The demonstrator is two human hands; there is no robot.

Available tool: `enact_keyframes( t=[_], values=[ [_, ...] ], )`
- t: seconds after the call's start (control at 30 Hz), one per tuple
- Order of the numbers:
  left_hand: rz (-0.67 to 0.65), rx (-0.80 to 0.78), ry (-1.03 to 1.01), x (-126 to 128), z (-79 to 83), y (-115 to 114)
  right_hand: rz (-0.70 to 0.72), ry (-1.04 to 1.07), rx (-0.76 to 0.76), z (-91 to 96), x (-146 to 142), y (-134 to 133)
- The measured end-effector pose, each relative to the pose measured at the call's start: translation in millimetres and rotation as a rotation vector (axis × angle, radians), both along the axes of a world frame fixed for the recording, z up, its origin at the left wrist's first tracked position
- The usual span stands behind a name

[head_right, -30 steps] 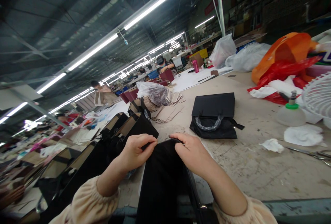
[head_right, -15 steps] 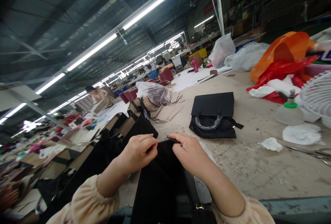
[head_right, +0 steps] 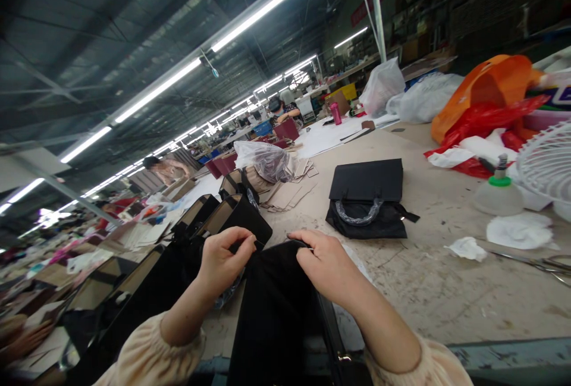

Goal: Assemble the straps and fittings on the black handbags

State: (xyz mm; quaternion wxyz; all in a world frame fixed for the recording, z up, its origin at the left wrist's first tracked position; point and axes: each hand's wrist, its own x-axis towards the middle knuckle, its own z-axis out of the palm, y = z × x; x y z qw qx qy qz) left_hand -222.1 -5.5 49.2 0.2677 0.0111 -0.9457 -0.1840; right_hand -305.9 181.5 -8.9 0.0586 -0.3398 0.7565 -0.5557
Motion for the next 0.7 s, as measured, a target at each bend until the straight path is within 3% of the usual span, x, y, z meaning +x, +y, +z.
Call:
enact_keyframes(
  t=[0.13,0.2,0.4,0.57,0.7],
  values=[
    [0.033,0.322,0.123,7,3.3,-6,-0.005,-0.014,-0.006,0.0,0,0],
    [-0.015,0.343,0.075,9,4.1,-6,-0.008,-0.02,-0.009,0.1,0,0],
    [-0.226,0.014,-0.04,1,-6.7,6,-0.014,-0.002,-0.005,0.3,1,-2],
    [-0.271,-0.227,0.03,-3,-14.5,6,-0.009,-0.003,-0.001,0.2,2,-2],
    [-0.303,-0.405,0.034,-3,-9.5,5,-0.004,0.006,0.003,0.3,1,-2]
  ],
)
